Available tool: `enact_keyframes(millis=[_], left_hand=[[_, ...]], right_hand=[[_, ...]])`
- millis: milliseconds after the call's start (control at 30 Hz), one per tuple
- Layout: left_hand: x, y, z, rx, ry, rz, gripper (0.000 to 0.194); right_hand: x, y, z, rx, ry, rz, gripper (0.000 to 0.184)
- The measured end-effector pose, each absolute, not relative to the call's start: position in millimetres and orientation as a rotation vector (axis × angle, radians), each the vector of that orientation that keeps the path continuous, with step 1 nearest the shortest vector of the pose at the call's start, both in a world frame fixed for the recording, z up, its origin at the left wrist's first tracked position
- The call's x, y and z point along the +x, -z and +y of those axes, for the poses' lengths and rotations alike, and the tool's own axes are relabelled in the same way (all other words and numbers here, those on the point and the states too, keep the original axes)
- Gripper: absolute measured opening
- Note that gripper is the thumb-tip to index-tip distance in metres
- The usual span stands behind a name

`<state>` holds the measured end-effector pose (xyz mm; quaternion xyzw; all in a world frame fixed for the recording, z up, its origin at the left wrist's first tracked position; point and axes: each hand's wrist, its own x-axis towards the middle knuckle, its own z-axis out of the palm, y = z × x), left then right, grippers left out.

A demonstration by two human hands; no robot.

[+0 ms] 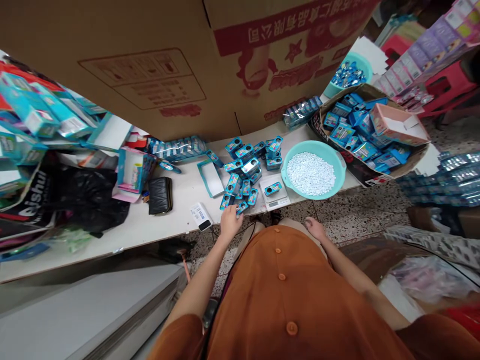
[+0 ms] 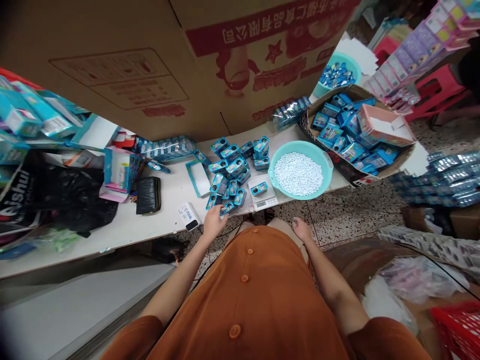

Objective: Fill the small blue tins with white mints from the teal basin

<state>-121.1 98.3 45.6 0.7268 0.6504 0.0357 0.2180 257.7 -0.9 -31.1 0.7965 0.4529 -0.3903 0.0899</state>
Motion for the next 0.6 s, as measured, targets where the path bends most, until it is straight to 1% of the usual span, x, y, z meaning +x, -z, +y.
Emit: enact_keyframes(millis=[133,233,433,600], left_hand=[[-122.3,-37.2,101.4,2.074,-0.034,1.778,0.042],[-124.3,-33.5,103.1,2.135,-0.039,1.757,0.045],[-137.2,-29.7,98.7,2.199,-0.175,1.738,0.050],[-146.0,-21.9,94.6,2.211,-0.331,1.826,0.062]], right_hand=[[240.6,29.4,-12.5,2.409,1.196,1.373,0.036],[232.6,27.2,-21.8,2.463,1.201,1.394,0.036],[223.4,23.9,-41.4,2.601,1.197,1.328,0.035],[221.2,38.9,-58.8,2.699,1.234,1.172,0.038]])
